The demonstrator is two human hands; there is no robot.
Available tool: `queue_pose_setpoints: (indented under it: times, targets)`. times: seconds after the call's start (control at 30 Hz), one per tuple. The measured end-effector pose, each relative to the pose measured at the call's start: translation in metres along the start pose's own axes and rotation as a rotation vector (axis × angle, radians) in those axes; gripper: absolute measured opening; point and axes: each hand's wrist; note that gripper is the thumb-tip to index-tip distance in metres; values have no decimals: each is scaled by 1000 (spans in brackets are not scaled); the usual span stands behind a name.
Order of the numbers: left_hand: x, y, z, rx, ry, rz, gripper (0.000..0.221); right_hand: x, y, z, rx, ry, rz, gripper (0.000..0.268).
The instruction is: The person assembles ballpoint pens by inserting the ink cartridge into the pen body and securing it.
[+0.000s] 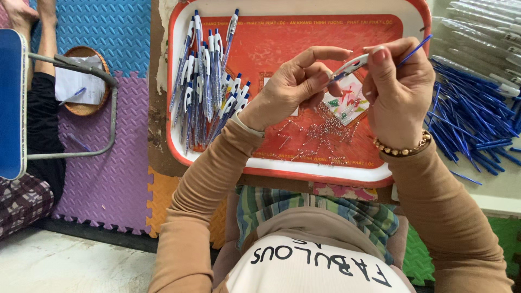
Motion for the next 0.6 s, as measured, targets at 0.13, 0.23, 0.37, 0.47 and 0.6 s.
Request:
queue_pose_setpoints:
  times: [0.13, 0.23, 0.37, 0.47, 0.6]
  targets:
    - [0, 1, 1, 30, 27, -37, 37, 0, 14, -9, -83, -7, 59, 26]
    - [2, -2, 2, 82, 22, -39, 36, 10, 20, -8, -11, -74, 65, 26]
    - [0, -9, 1, 204, -21, 13, 34, 20, 23, 16, 124, -320, -75, 25]
    - [-1, -16, 1, 351, -12, -46, 36, 25, 15, 33, 200, -346, -35, 31]
    - [-9, -24, 3, 502, -40, -3, 31, 36, 4, 44, 229, -555, -80, 43]
Point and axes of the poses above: each hand's wrist, its own x-axis towards the middle knuckle, its own z-axis out of the back of the hand, y = z × x, and after that the axes turned 5 degrees about x, right-handed
